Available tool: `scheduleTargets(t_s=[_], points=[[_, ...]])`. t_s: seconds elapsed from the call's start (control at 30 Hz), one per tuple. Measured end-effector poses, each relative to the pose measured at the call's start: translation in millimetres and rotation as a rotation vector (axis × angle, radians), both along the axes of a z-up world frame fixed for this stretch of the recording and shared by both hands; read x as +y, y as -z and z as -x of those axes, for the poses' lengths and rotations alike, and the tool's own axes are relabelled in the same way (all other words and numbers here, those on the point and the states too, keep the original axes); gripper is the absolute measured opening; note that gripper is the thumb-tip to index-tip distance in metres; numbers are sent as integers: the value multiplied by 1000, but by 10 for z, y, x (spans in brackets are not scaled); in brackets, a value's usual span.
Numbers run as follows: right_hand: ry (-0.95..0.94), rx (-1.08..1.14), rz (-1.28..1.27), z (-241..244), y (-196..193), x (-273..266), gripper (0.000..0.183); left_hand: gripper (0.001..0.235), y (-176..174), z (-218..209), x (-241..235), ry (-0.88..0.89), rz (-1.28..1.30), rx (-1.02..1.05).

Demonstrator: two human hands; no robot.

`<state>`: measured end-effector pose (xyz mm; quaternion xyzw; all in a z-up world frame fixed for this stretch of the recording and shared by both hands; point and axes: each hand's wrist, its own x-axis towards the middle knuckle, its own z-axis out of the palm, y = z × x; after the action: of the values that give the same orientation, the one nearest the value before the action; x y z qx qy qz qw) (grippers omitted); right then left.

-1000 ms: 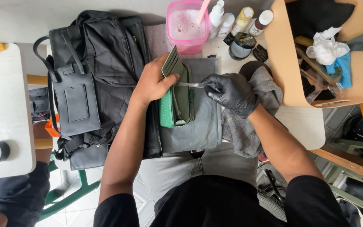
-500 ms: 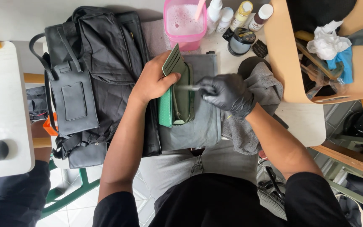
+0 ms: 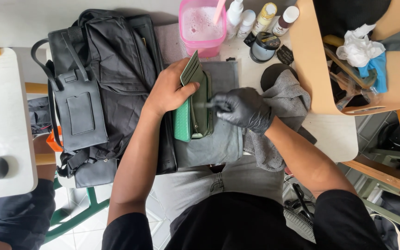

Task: Applying green dye or treatment to a leather wallet using a cloth and a brush

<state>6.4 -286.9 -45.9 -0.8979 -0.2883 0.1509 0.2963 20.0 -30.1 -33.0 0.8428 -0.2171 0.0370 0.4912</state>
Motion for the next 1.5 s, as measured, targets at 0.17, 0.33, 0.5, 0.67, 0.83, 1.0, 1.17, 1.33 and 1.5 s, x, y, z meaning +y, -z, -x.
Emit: scheduleTargets(t_s=[0.17, 0.33, 0.5, 0.67, 0.83, 1.0, 1.17, 1.33, 1.5], points=[[91, -27, 12, -8, -27, 18, 28, 35, 29, 30, 22, 2, 53, 15], [-17, 211, -16, 1, -93, -13, 16, 33, -10, 29, 17, 4, 70, 6], [23, 199, -138, -19, -269, -178, 28, 34, 4, 28, 1, 10, 58, -8], [96, -57, -30, -135, -119, -292, 32, 35, 44, 23, 17, 8, 63, 2], [3, 110, -117, -254, 517, -459, 42, 33, 61, 5, 30, 12, 64, -4], [-111, 400, -173, -114, -75, -389, 31, 36, -10, 19, -2, 8, 52, 4], [26, 105, -216, -178, -47, -371, 37, 37, 61, 15, 4, -3, 31, 16], [110, 515, -420, -255, 624, -550, 46, 38, 53, 12, 6, -11, 29, 18], [104, 540, -385, -89, -19, -405, 29, 39, -22, 20, -1, -7, 6, 18]])
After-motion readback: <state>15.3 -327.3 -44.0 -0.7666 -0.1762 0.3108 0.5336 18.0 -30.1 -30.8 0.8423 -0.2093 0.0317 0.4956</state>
